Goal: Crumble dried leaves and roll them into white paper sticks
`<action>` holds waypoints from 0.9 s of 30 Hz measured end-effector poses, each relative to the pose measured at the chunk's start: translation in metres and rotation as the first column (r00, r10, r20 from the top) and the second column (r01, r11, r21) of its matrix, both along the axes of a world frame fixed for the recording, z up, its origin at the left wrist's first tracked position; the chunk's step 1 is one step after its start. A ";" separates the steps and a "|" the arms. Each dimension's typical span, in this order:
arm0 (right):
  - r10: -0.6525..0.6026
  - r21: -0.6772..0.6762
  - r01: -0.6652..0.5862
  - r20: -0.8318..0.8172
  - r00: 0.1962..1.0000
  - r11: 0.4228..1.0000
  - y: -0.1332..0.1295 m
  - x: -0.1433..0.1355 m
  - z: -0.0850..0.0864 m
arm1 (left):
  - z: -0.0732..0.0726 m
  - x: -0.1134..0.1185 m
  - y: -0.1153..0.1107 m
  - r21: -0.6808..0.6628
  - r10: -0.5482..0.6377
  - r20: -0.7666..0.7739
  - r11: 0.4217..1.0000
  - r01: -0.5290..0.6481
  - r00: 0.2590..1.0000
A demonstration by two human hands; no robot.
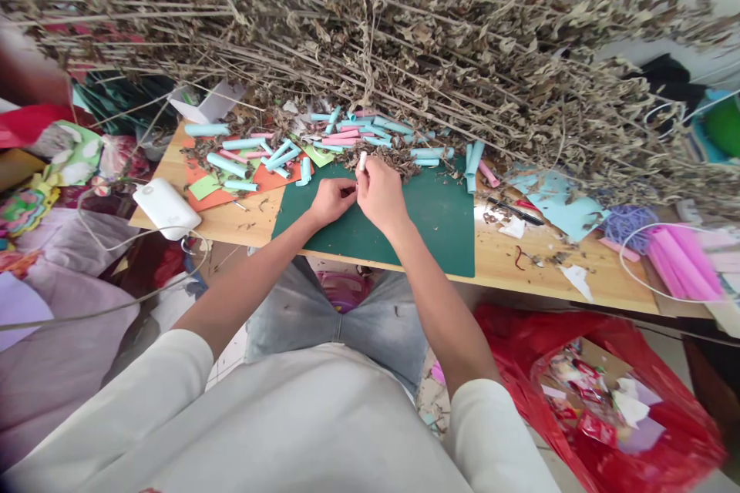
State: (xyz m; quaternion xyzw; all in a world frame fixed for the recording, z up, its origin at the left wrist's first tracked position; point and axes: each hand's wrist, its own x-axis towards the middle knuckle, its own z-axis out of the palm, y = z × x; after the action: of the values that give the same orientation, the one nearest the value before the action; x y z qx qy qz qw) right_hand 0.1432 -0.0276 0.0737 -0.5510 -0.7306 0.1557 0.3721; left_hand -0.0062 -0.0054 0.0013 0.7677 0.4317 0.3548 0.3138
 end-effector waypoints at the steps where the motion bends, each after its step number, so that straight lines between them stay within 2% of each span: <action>1: 0.006 -0.003 -0.006 -0.008 1.000 1.000 0.000 0.000 0.000 | 0.001 0.000 0.000 -0.006 -0.002 -0.003 1.000 0.002 1.000; 9: -0.003 -0.042 -0.002 -0.134 0.991 0.999 -0.001 0.003 -0.007 | -0.001 0.001 0.000 -0.023 0.019 -0.006 1.000 -0.019 1.000; 14: 0.062 -0.022 -0.065 -0.095 0.993 0.998 0.000 0.002 -0.002 | -0.002 0.000 0.001 -0.020 0.017 -0.010 1.000 -0.018 1.000; 21: 0.045 -0.037 -0.049 -0.099 0.994 0.998 0.005 0.005 -0.003 | -0.001 0.000 0.001 -0.035 0.016 -0.003 0.999 -0.016 1.000; 27: 0.071 -0.014 -0.071 -0.023 0.997 0.997 0.007 0.006 0.003 | 0.001 0.000 0.000 -0.025 0.003 0.003 1.000 -0.003 1.000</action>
State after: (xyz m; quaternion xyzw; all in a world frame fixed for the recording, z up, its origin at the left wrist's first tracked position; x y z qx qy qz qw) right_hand 0.1491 -0.0203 0.0769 -0.5257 -0.7442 0.1803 0.3706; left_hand -0.0059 -0.0055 0.0021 0.7624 0.4367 0.3512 0.3235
